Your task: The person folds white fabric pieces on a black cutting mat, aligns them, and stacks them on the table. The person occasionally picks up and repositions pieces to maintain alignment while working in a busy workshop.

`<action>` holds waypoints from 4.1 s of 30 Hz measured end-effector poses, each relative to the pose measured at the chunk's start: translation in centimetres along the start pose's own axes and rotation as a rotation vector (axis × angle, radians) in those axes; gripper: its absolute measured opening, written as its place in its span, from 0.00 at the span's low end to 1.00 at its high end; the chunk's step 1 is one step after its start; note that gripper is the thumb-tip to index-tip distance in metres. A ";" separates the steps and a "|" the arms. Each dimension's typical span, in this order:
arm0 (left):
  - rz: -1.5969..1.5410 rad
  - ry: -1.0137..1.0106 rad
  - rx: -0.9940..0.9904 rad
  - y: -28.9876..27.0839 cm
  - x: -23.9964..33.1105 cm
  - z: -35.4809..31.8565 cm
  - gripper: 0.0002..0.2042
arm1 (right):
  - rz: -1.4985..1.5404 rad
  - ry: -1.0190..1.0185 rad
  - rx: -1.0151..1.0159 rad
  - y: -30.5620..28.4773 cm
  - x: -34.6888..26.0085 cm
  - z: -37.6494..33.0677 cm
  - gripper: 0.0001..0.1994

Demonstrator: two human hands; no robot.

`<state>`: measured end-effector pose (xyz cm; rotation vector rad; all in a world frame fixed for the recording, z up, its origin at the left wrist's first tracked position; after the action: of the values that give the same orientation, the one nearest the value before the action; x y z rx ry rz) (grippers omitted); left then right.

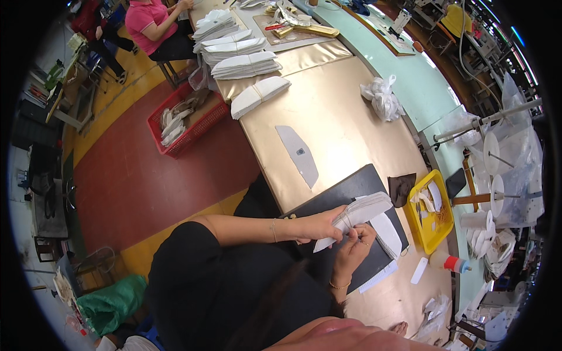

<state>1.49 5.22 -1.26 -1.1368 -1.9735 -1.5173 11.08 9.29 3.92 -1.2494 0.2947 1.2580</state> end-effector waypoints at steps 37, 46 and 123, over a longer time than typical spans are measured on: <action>0.211 -0.214 -0.281 -2.0 1.5 -1.5 0.29 | 0.074 0.527 0.488 -19.9 10.2 -3.4 0.12; 0.013 -0.482 -0.255 -1.9 -5.2 0.3 0.24 | -0.367 0.830 0.172 -20.3 15.7 -8.4 0.15; 0.235 0.045 -0.119 -0.6 0.6 -2.2 0.09 | 0.016 0.035 0.079 -2.4 -1.7 -3.5 0.20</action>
<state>0.33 3.32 -0.44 -1.3192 -1.6724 -1.5368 13.98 5.98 5.18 -1.2043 0.3776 1.2275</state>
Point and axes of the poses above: each hand's wrist, its own z-axis towards the middle knuckle, its own y-axis out of the palm, x = y × z, the point moved 8 cm from there along z, towards the middle knuckle, and after that the axes turned 3 degrees about -z, right-handed, at the moved point
